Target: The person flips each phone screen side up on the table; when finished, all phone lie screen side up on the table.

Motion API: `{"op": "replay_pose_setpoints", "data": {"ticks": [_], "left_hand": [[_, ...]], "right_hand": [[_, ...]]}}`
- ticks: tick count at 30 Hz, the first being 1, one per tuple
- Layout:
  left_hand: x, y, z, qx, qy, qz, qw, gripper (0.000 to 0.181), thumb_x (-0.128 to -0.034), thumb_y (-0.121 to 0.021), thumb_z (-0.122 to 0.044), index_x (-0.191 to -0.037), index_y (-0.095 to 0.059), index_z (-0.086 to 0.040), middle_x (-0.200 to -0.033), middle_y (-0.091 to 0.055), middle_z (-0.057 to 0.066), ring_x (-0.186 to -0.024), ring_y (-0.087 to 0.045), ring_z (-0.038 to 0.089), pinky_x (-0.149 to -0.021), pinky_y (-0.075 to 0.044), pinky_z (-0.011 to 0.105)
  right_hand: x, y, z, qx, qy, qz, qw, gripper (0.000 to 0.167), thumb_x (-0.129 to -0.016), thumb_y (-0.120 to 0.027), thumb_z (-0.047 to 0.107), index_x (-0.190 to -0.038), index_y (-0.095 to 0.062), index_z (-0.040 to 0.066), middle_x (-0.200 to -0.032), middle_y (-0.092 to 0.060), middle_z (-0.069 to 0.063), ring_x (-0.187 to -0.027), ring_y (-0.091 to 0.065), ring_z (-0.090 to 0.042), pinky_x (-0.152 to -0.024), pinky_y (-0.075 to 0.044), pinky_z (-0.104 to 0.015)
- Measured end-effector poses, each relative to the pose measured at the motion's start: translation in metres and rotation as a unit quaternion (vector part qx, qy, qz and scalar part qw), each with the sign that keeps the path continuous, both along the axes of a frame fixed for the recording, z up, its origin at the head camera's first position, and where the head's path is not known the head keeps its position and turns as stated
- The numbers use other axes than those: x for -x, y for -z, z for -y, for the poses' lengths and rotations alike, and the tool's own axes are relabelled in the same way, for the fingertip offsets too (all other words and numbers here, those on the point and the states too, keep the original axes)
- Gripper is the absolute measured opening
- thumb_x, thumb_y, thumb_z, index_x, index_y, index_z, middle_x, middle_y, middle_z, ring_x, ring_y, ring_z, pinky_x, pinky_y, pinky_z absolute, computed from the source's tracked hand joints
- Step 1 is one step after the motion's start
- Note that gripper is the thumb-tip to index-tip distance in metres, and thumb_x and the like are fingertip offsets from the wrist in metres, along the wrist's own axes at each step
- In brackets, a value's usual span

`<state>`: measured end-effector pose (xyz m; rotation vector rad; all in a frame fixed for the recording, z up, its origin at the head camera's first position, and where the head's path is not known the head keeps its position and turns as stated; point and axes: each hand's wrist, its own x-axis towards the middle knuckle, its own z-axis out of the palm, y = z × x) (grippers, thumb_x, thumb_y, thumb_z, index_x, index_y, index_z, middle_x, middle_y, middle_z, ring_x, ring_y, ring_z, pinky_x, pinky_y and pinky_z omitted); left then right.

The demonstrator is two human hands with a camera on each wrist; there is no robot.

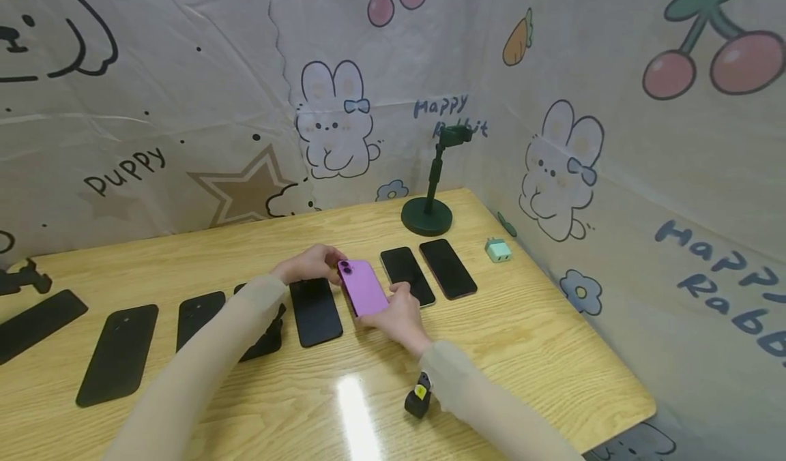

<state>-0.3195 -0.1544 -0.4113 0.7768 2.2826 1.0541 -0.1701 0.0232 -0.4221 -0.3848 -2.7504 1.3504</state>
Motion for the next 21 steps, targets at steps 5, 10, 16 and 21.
{"op": "replay_pose_setpoints", "data": {"ticks": [5, 10, 16, 21], "left_hand": [[-0.0007, -0.0038, 0.0039, -0.006, 0.012, 0.010, 0.9999, 0.058, -0.0819, -0.071, -0.011, -0.131, -0.050, 0.010, -0.129, -0.057, 0.026, -0.121, -0.053, 0.035, -0.106, -0.041, 0.047], [0.0029, -0.0048, 0.0083, -0.007, 0.015, -0.002, 0.9999, 0.061, -0.0863, -0.071, -0.021, -0.135, -0.048, 0.008, -0.135, -0.053, 0.025, -0.127, -0.048, 0.038, -0.109, -0.036, 0.050], [0.0025, -0.0030, 0.0091, -0.019, 0.006, 0.002, 0.9998, 0.060, -0.0905, -0.067, -0.024, -0.136, -0.046, 0.008, -0.137, -0.051, 0.026, -0.130, -0.045, 0.040, -0.109, -0.035, 0.051], [0.0009, -0.0021, 0.0080, -0.030, 0.001, 0.001, 0.9996, 0.059, -0.0919, -0.065, -0.023, -0.137, -0.044, 0.008, -0.135, -0.053, 0.026, -0.124, -0.050, 0.036, -0.108, -0.037, 0.050]], "right_hand": [[0.0024, -0.0022, -0.0037, 0.017, -0.004, 0.021, 0.9996, 0.086, -0.059, -0.090, 0.027, -0.125, -0.042, -0.001, -0.107, -0.066, -0.018, -0.103, -0.057, -0.030, -0.088, -0.047, -0.041], [0.0037, -0.0054, -0.0082, 0.073, -0.010, 0.050, 0.9960, 0.084, -0.063, -0.088, 0.031, -0.126, -0.043, -0.003, -0.107, -0.064, -0.016, -0.097, -0.060, -0.025, -0.085, -0.048, -0.039], [0.0032, -0.0092, -0.0099, 0.117, -0.004, 0.063, 0.9912, 0.080, -0.065, -0.085, 0.031, -0.125, -0.045, -0.003, -0.111, -0.063, -0.016, -0.099, -0.060, -0.024, -0.086, -0.048, -0.038], [0.0036, -0.0094, -0.0105, 0.134, 0.010, 0.059, 0.9891, 0.077, -0.065, -0.085, 0.030, -0.123, -0.048, -0.004, -0.119, -0.054, -0.018, -0.098, -0.053, -0.025, -0.079, -0.046, -0.033]]}}
